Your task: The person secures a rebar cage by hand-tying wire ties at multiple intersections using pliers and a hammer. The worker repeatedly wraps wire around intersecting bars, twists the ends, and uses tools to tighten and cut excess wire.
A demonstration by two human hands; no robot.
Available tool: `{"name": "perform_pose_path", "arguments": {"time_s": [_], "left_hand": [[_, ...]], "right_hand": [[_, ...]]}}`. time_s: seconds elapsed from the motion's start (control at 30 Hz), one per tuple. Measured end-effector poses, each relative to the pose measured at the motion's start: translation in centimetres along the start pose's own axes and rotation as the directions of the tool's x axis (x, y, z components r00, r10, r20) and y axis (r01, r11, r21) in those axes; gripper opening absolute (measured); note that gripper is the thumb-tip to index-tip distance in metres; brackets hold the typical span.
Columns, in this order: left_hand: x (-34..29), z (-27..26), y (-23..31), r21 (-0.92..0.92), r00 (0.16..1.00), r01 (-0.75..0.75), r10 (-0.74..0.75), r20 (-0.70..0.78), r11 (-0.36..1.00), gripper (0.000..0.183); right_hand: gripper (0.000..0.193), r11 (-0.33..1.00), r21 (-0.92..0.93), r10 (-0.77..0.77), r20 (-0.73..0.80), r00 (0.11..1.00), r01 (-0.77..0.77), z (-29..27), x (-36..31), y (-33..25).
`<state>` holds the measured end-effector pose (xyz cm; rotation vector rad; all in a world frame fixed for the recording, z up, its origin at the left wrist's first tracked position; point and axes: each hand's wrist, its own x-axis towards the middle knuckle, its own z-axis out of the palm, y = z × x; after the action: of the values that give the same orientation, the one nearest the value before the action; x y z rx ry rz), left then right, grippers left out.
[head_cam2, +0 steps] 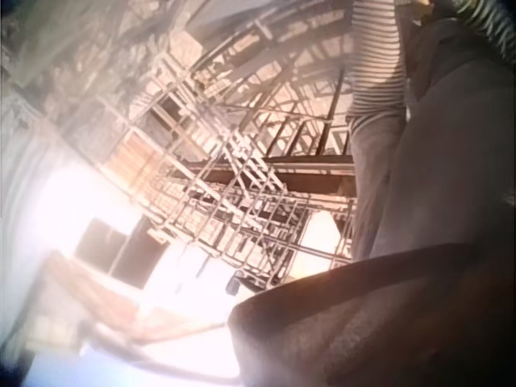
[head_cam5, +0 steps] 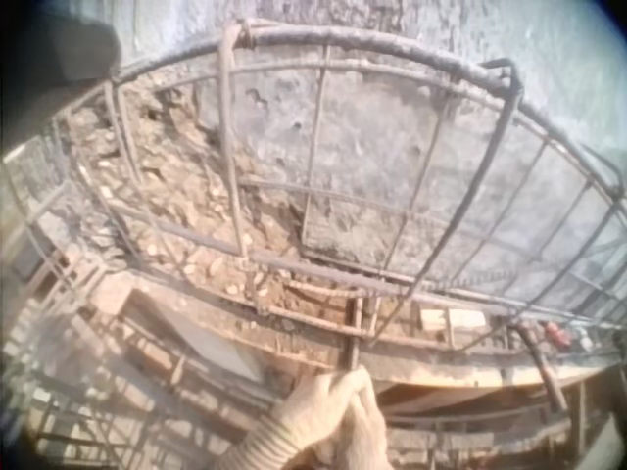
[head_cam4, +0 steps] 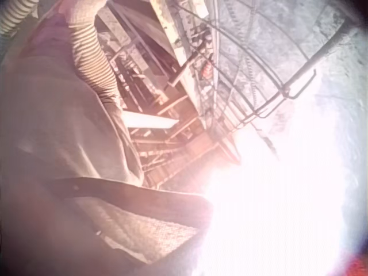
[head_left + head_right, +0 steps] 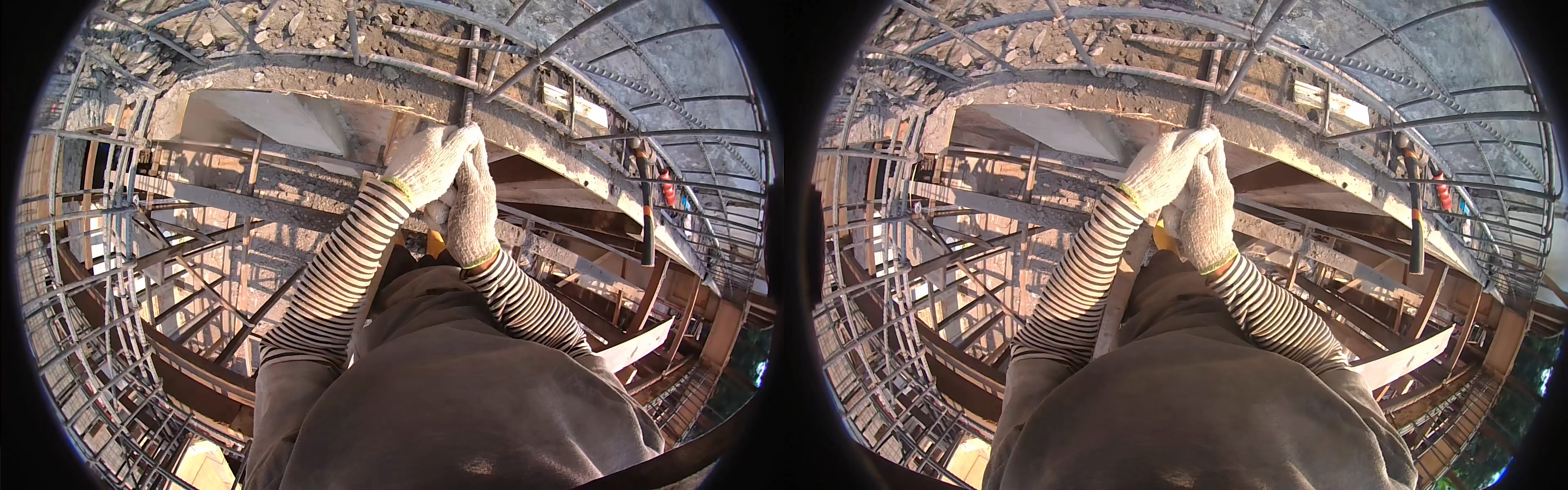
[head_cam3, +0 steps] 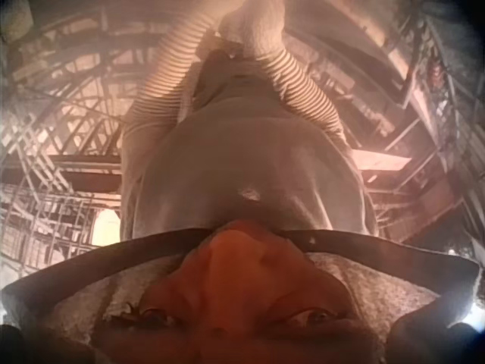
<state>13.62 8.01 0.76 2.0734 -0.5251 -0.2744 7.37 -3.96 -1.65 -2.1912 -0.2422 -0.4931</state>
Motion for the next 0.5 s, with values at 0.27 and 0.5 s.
{"name": "perform_pose_path", "arguments": {"time_s": [0.27, 0.5], "left_hand": [[-4.2, 5.5, 4.7, 0.108, 0.977, -0.056, 0.077, -0.2, 0.993, 0.043], [-1.4, 2.9, 1.3, -0.65, 0.948, 0.095, -0.268, -0.172, 0.754, 0.033]], "right_hand": [[0.046, 0.617, 0.618, 0.27, 0.416, 0.869, -0.487, -8.3, -0.7, -2.8], [0.054, 0.764, 0.492, 0.337, 0.248, 0.908, -0.417, -3.5, 0.9, -3.3]]}}
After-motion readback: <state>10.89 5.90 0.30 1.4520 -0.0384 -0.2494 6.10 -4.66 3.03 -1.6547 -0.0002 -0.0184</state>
